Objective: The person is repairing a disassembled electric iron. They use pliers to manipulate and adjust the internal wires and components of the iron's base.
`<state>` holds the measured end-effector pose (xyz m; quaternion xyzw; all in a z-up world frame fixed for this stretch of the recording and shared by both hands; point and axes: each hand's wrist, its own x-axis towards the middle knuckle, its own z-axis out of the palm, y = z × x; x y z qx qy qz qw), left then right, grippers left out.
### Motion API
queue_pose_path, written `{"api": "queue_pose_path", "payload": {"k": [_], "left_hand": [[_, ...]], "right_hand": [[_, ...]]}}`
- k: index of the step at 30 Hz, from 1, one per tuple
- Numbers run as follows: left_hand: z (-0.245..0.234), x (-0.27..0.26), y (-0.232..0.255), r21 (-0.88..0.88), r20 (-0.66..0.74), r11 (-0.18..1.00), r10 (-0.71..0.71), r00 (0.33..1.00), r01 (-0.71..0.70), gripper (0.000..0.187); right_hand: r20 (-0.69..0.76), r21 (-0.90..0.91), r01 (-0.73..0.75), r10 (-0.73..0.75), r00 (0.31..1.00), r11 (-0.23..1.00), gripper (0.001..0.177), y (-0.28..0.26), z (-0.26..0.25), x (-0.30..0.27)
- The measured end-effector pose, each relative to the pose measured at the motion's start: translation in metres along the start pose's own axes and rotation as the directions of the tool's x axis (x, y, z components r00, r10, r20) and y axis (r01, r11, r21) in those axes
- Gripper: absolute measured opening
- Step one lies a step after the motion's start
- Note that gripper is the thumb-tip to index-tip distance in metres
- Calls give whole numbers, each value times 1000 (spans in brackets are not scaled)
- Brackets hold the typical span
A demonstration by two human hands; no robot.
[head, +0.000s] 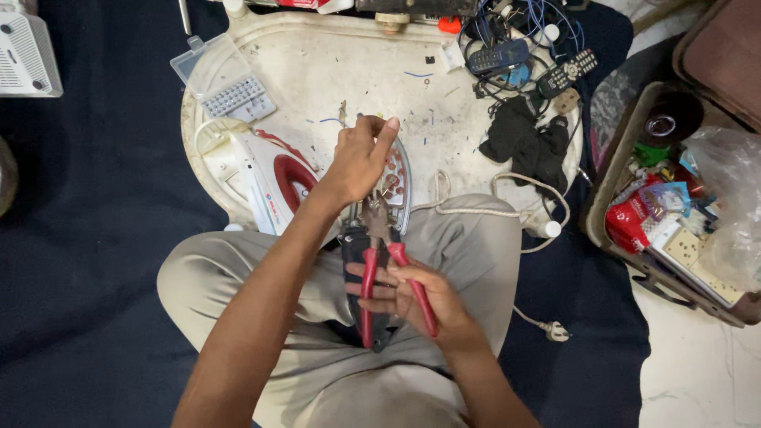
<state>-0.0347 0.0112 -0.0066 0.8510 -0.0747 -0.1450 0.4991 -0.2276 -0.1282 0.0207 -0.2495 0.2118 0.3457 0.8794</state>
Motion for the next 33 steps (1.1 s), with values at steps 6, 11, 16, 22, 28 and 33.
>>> {"api": "queue_pose_path", "payload": {"k": [6,11,16,22,28,33], "left_hand": [[14,-5,6,66,-5,998,-2,1000,2,72],[13,-3,6,116,-3,993,12,1000,-12,73],[10,-6,7,144,55,990,-20,998,12,76],[12,-6,9,159,88,987,-25,996,11,75],[8,-6,1,199,84,980,-6,996,-11,69],[6,-2,-13,183,33,983,25,999,-31,69]], "right_hand": [[66,168,63,-75,995,984,39,17,3,31],[70,345,95,-127,989,934,17,27,9,41],[61,414,117,-156,986,903,28,19,24,42],[13,312,74,-82,997,947,16,10,40,43],[71,252,7,-25,997,968,20,19,28,47],[-63,123,43,-35,997,992,34,29,8,57]]}}
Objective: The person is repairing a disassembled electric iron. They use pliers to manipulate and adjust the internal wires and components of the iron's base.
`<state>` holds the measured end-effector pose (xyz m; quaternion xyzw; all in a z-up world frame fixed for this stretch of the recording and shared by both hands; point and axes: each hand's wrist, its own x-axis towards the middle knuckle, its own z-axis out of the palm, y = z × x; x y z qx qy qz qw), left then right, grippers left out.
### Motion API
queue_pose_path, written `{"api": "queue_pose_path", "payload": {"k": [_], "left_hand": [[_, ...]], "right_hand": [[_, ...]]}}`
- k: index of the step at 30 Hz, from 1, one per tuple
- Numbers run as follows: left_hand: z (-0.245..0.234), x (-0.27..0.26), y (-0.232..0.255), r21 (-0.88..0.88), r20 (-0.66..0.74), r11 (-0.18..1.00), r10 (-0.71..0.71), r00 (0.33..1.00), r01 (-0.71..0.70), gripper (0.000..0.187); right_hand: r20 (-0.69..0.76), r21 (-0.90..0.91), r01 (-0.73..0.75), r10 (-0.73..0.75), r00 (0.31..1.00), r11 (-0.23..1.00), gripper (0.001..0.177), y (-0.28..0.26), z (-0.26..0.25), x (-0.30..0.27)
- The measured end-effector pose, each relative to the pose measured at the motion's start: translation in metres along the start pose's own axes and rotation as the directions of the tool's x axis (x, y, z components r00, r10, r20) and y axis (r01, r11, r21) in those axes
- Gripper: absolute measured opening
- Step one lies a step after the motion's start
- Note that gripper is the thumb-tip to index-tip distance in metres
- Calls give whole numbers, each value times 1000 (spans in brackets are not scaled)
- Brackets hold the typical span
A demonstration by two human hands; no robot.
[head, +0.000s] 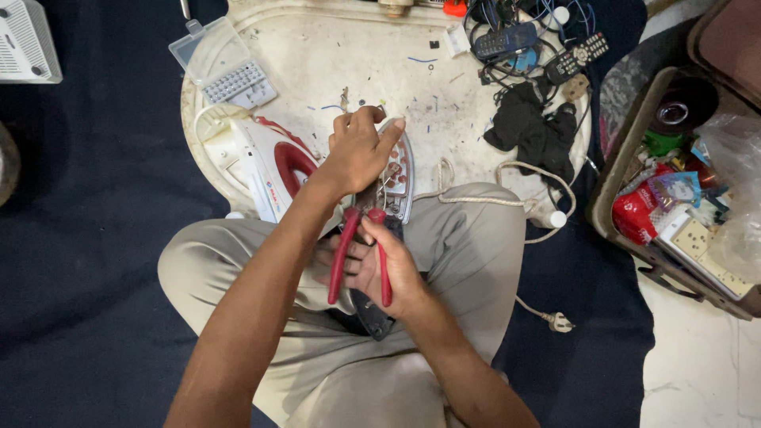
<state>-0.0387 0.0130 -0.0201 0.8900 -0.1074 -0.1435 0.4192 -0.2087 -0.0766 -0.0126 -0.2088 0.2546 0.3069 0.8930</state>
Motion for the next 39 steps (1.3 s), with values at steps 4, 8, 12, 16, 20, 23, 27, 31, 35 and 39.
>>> {"api": "queue_pose_path", "payload": {"k": [4,8,12,16,20,23,27,31,35,39], "left_hand": [[4,2,-7,7,41,1000,24,999,-24,64],[7,-5,-11,-8,-47,983,181,982,-181,60],[6,-14,-2,-99,-216,960,235,948,-261,69],[-15,-30,5,-416,-104,894,132,986,-164,60],[-35,-56,1,-488,-3,854,206,978,-182,34],[-40,-57,-3,-535,71,827,248,966,-173,35],[-35,-57,-5,-582,100,808,182,978,-91,36],[-30,-54,-2,-531,37,837,177,984,-131,31],[-29,-51,4,-299,-76,927,215,974,-228,29],[-26,-53,11,-165,-126,966,181,975,-201,32]], "right_hand": [[-25,-9,4,-5,1000,1000,39,3,-1,3],[-109,-9,-33,32,994,999,41,1,8,2],[-133,-21,-51,48,990,998,39,2,15,-2],[84,66,33,-39,996,997,25,8,19,-3],[48,121,89,-96,994,989,23,18,27,2],[54,198,149,-163,985,969,22,24,34,9],[56,254,180,-200,978,950,23,28,37,13],[15,284,203,-216,976,937,25,28,40,18],[24,292,187,-202,979,938,23,21,41,14],[91,308,89,-123,988,947,23,3,33,0]]}}
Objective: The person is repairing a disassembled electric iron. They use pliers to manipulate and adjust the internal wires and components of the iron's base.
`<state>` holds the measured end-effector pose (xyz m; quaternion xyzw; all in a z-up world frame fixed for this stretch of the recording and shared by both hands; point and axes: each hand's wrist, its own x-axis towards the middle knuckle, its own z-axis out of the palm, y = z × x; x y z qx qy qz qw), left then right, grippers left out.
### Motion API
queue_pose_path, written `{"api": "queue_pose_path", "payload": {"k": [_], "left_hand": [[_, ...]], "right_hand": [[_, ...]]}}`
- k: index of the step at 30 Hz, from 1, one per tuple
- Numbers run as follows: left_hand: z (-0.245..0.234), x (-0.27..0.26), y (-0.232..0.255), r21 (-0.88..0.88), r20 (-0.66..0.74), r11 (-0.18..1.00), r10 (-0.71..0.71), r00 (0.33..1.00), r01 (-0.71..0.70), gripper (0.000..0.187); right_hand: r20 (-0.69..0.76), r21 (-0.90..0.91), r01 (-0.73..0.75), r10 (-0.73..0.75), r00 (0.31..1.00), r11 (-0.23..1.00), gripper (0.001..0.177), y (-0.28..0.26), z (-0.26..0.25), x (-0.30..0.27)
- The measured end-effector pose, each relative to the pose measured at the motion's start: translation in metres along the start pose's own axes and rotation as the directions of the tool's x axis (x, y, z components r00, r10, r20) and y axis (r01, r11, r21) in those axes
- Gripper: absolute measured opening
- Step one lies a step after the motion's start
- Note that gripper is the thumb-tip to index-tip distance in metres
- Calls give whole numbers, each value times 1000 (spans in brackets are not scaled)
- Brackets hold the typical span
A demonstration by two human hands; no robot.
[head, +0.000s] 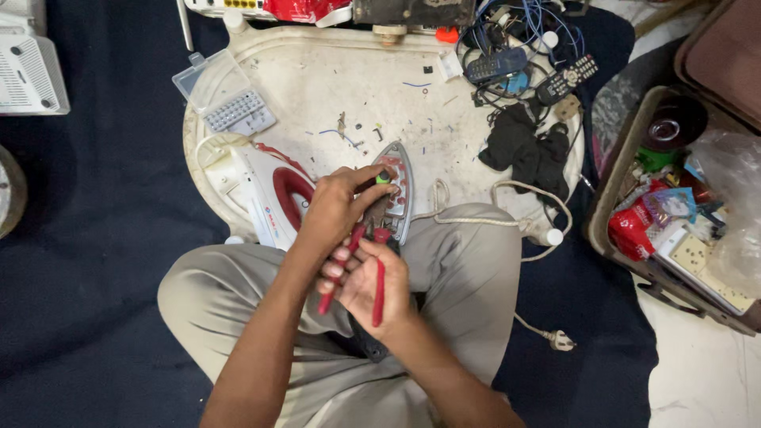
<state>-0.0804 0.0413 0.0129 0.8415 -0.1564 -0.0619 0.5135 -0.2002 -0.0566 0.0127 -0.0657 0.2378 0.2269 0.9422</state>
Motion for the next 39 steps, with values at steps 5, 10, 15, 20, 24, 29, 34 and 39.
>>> {"api": "queue_pose_path", "payload": {"k": [5,10,15,20,24,29,34,39], "left_hand": [[13,-3,7,84,-156,995,73,985,-61,33],[28,-4,14,170,-235,984,-19,972,61,33],[25,-5,19,200,-259,979,21,966,33,32],[0,-11,12,-19,-120,974,224,967,-228,37],[-2,-1,16,-27,-44,978,207,977,-208,35],[1,6,24,-22,-29,979,202,979,-203,25],[3,3,25,-25,-42,994,107,993,-109,27],[4,-1,25,-49,-14,985,166,986,-166,26]], "right_hand": [[63,-16,-183,183,981,983,21,-34,-1,-12],[97,-74,-361,367,925,930,22,-77,-5,-20],[82,-137,-451,464,882,882,30,-97,-9,-18],[77,-129,-474,485,871,871,34,-100,-16,-20],[113,-79,-472,478,871,878,33,-99,-22,-21],[155,-120,-434,449,880,893,36,-96,-33,-21],[-26,-353,-365,381,924,862,51,-81,-40,-15],[180,-312,-366,433,883,877,56,-68,-38,-18]]}}
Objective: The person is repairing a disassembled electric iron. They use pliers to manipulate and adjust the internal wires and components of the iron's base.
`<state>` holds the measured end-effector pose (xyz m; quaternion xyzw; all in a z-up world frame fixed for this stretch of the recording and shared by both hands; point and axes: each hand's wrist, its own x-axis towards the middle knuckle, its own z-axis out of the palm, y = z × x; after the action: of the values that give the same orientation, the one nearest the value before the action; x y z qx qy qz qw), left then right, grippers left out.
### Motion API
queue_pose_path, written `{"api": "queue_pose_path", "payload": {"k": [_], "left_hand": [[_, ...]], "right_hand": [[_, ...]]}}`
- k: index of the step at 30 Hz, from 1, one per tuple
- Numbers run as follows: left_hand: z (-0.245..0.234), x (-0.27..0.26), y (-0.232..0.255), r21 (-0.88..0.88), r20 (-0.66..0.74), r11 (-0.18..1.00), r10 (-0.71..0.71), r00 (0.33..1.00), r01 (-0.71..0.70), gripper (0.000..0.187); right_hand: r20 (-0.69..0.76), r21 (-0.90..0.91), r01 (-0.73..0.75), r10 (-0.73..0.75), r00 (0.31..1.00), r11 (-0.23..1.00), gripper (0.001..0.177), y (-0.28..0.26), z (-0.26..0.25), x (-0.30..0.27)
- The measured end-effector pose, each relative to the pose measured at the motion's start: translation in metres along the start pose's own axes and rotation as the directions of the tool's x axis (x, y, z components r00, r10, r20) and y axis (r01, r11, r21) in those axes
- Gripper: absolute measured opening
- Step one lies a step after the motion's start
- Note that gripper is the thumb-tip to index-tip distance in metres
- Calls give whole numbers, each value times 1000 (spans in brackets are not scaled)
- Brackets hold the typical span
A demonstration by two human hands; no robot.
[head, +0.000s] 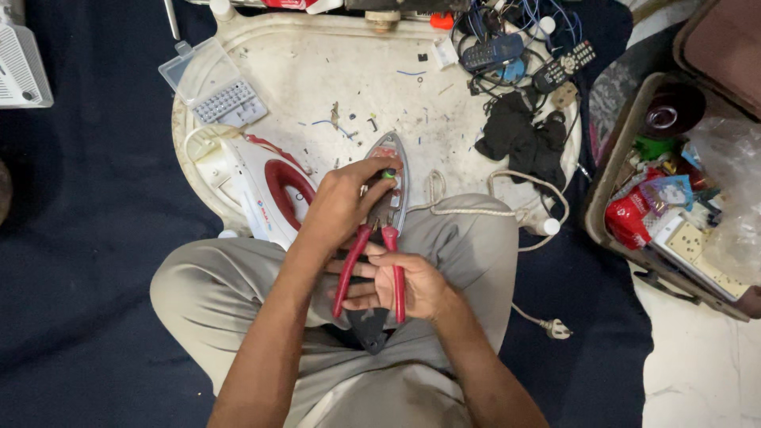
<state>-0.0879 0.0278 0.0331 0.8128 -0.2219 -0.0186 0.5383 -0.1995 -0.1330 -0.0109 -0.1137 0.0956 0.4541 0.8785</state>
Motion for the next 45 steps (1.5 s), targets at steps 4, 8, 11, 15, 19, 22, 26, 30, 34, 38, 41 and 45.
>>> {"api": "queue_pose_path", "payload": {"k": [4,8,11,15,19,22,26,30,34,38,41,45], "left_hand": [[-2,0,0,-12,42,1000,-17,999,18,25],[-3,-1,1,45,44,999,-21,999,19,24],[0,-4,2,84,6,993,85,996,-85,24],[9,-3,2,166,-34,981,107,994,-100,25],[6,2,-1,160,-18,983,89,996,-85,24],[1,4,-2,158,-8,986,58,998,-56,24],[-9,12,-4,158,43,987,1,999,-8,25],[-9,12,-6,161,31,987,-3,1000,-2,26],[-3,12,-9,197,-26,980,14,1000,-8,25],[-6,5,-12,228,-106,971,-48,993,72,25],[-10,4,-12,239,-156,969,-31,987,68,25],[-3,5,-6,284,-177,948,-95,980,143,26]], "right_hand": [[18,98,83,-85,996,992,52,19,1,10],[44,182,188,-199,979,965,47,43,-9,40],[-7,176,188,-190,982,966,48,53,-14,56],[-102,201,239,-222,970,950,57,52,-8,79],[-101,207,350,-336,936,913,47,52,2,98],[-219,130,410,-378,900,903,50,55,0,105],[-250,149,430,-387,887,890,45,61,-13,97],[-358,130,431,-363,860,893,32,58,-24,85],[-312,98,308,-264,913,946,35,41,-23,59],[-295,111,47,-12,955,993,37,10,-19,35],[-334,18,-71,73,940,997,30,-12,-11,23],[-217,-25,-206,196,956,978,28,-41,-2,1]]}}
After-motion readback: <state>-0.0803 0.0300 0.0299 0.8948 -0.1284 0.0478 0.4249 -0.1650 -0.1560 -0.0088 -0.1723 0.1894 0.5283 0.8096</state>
